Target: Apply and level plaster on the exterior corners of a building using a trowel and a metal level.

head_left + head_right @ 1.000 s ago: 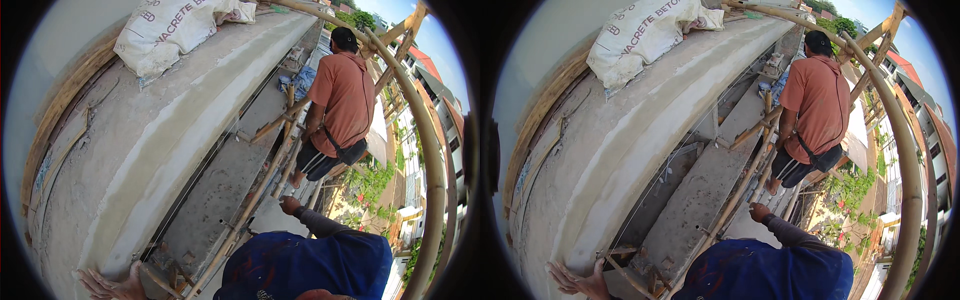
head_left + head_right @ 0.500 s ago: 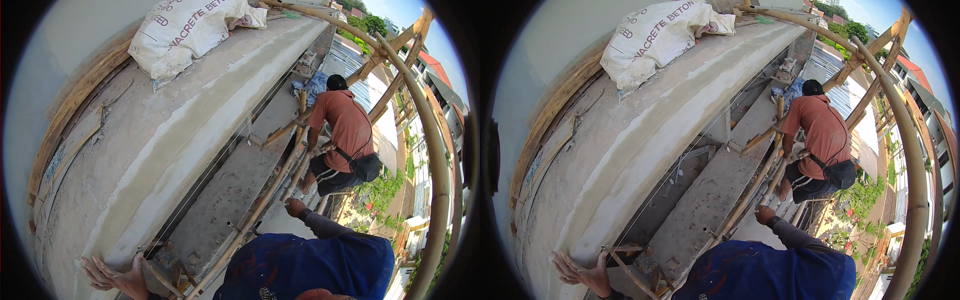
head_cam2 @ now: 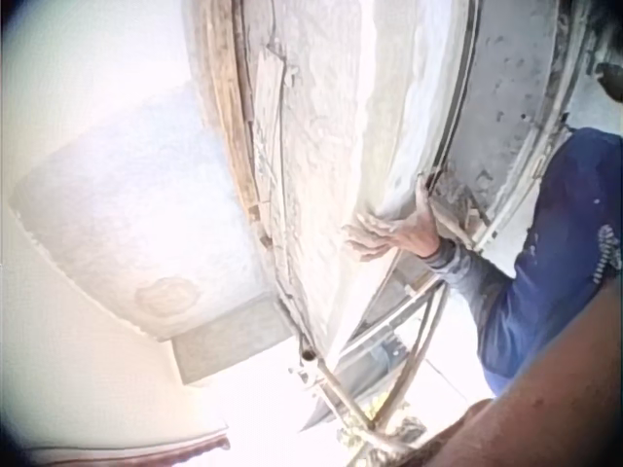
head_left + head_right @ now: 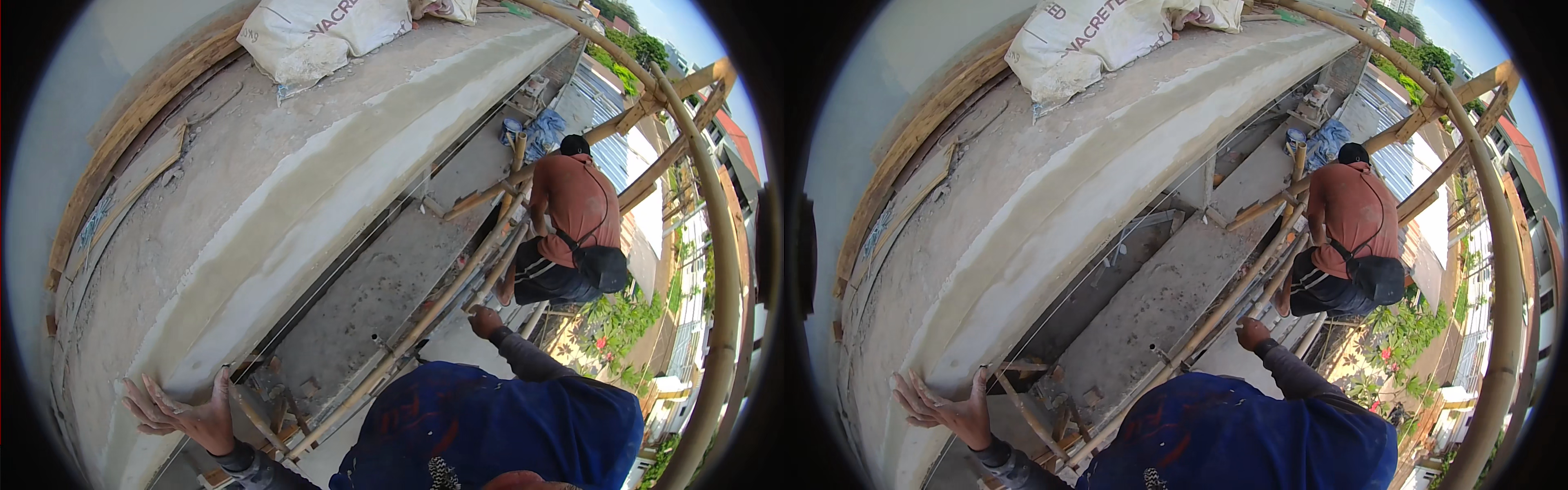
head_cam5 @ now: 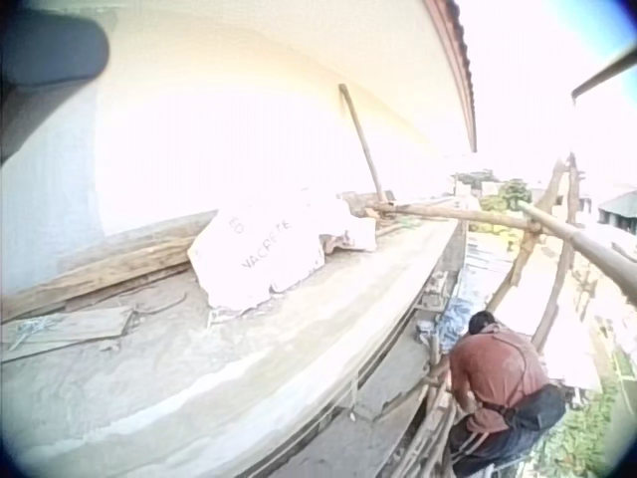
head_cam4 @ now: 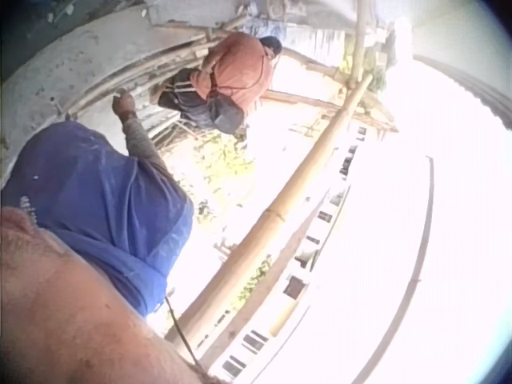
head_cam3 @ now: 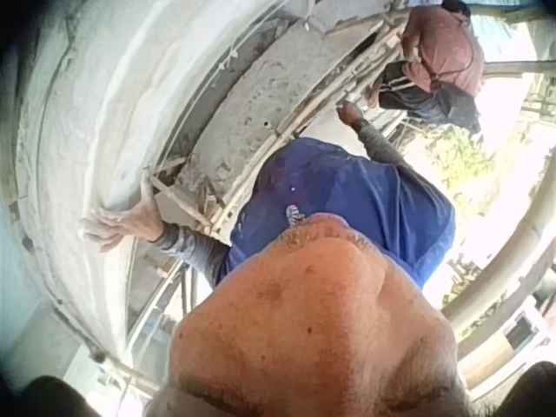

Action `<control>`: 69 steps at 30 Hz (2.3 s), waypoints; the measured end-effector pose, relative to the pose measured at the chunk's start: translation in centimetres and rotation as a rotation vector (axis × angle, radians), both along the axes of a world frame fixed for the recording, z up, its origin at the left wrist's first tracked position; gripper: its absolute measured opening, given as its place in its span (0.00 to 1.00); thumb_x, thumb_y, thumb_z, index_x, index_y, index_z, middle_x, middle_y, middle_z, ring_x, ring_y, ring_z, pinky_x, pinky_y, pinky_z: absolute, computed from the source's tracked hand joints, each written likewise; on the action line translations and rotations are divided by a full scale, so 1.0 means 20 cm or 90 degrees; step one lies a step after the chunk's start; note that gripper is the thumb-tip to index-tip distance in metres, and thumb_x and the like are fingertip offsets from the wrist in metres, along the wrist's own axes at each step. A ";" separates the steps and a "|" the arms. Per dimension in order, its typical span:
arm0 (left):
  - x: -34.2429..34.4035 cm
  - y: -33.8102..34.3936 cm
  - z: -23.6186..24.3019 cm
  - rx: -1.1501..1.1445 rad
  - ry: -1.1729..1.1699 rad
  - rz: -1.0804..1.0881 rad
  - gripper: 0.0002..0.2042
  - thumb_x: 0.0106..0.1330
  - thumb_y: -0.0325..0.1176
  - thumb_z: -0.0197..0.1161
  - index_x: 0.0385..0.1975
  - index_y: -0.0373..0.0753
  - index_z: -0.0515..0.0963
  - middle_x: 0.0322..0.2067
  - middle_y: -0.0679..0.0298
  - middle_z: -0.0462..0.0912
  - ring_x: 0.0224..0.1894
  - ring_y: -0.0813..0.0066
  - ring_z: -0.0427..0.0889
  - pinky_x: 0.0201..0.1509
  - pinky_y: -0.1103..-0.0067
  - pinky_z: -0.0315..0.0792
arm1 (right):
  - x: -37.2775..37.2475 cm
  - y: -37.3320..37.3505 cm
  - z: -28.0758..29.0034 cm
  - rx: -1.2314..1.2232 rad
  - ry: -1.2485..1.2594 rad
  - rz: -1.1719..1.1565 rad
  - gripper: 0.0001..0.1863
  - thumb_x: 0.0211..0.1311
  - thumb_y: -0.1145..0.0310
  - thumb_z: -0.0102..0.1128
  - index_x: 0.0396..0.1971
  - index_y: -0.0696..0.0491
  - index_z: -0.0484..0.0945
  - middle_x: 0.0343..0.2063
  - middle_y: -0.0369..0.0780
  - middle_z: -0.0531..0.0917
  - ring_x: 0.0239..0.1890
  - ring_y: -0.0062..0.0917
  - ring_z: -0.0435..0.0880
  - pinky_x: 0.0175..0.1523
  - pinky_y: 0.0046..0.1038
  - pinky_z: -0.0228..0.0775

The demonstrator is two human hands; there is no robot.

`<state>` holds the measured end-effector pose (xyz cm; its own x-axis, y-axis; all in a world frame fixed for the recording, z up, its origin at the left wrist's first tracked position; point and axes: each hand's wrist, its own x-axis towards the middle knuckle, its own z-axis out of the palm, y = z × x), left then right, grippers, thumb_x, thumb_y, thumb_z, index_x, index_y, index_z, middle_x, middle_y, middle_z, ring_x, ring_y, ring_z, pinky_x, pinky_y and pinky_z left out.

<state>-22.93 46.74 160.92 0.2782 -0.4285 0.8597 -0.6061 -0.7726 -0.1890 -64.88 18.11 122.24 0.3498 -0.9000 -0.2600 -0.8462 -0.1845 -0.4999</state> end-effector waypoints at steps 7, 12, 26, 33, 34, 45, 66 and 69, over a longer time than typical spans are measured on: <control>0.04 0.09 -0.07 -0.045 0.108 -0.061 0.57 0.29 0.68 0.71 0.63 0.49 0.57 0.66 0.52 0.49 0.69 0.48 0.38 0.64 0.46 0.27 | 0.02 0.02 -0.13 -0.113 -0.011 0.153 0.12 0.53 0.68 0.54 0.37 0.57 0.76 0.34 0.51 0.81 0.38 0.47 0.80 0.45 0.39 0.72; 0.07 0.12 -0.06 -0.033 0.099 -0.052 0.57 0.29 0.66 0.73 0.64 0.48 0.55 0.67 0.51 0.44 0.70 0.47 0.31 0.64 0.46 0.24 | 0.06 0.03 -0.18 -0.072 0.003 0.178 0.12 0.53 0.68 0.56 0.36 0.58 0.77 0.33 0.49 0.82 0.37 0.44 0.81 0.44 0.37 0.72; 0.09 0.11 -0.09 -0.035 0.089 -0.099 0.54 0.30 0.61 0.76 0.64 0.53 0.58 0.68 0.52 0.44 0.70 0.47 0.30 0.65 0.48 0.18 | 0.11 -0.04 -0.23 -0.137 -0.055 0.237 0.12 0.50 0.69 0.61 0.36 0.55 0.77 0.31 0.47 0.82 0.34 0.39 0.82 0.41 0.35 0.72; 0.16 0.10 -0.15 -0.064 -0.005 -0.162 0.48 0.32 0.60 0.76 0.59 0.54 0.64 0.65 0.57 0.54 0.70 0.54 0.39 0.67 0.54 0.18 | 0.08 -0.05 -0.29 -0.130 -0.066 0.243 0.12 0.51 0.68 0.60 0.36 0.56 0.77 0.32 0.48 0.82 0.36 0.41 0.81 0.43 0.36 0.72; 0.16 0.10 -0.15 -0.068 -0.022 -0.176 0.46 0.33 0.60 0.75 0.58 0.55 0.65 0.64 0.59 0.57 0.69 0.56 0.42 0.68 0.55 0.19 | 0.08 -0.06 -0.29 -0.165 -0.066 0.272 0.11 0.51 0.68 0.59 0.35 0.56 0.77 0.32 0.48 0.82 0.36 0.42 0.81 0.44 0.36 0.72; 0.10 0.17 -0.09 -0.012 0.048 -0.170 0.40 0.34 0.55 0.75 0.55 0.63 0.69 0.62 0.68 0.62 0.68 0.59 0.47 0.67 0.54 0.16 | 0.09 -0.06 -0.21 -0.131 -0.019 0.223 0.11 0.52 0.66 0.60 0.34 0.54 0.78 0.33 0.48 0.82 0.38 0.44 0.80 0.44 0.40 0.71; 0.03 0.08 -0.06 -0.052 0.176 -0.190 0.45 0.30 0.46 0.79 0.58 0.65 0.67 0.65 0.63 0.55 0.69 0.54 0.40 0.64 0.53 0.11 | 0.10 -0.09 -0.25 -0.135 -0.010 0.222 0.13 0.51 0.62 0.62 0.34 0.54 0.77 0.29 0.49 0.82 0.35 0.46 0.80 0.42 0.42 0.70; 0.02 0.04 -0.07 -0.066 0.156 -0.166 0.46 0.29 0.47 0.79 0.58 0.65 0.67 0.65 0.62 0.54 0.69 0.54 0.40 0.64 0.53 0.11 | 0.11 -0.11 -0.25 -0.130 -0.008 0.237 0.14 0.51 0.62 0.61 0.35 0.54 0.77 0.29 0.49 0.81 0.35 0.45 0.80 0.42 0.42 0.70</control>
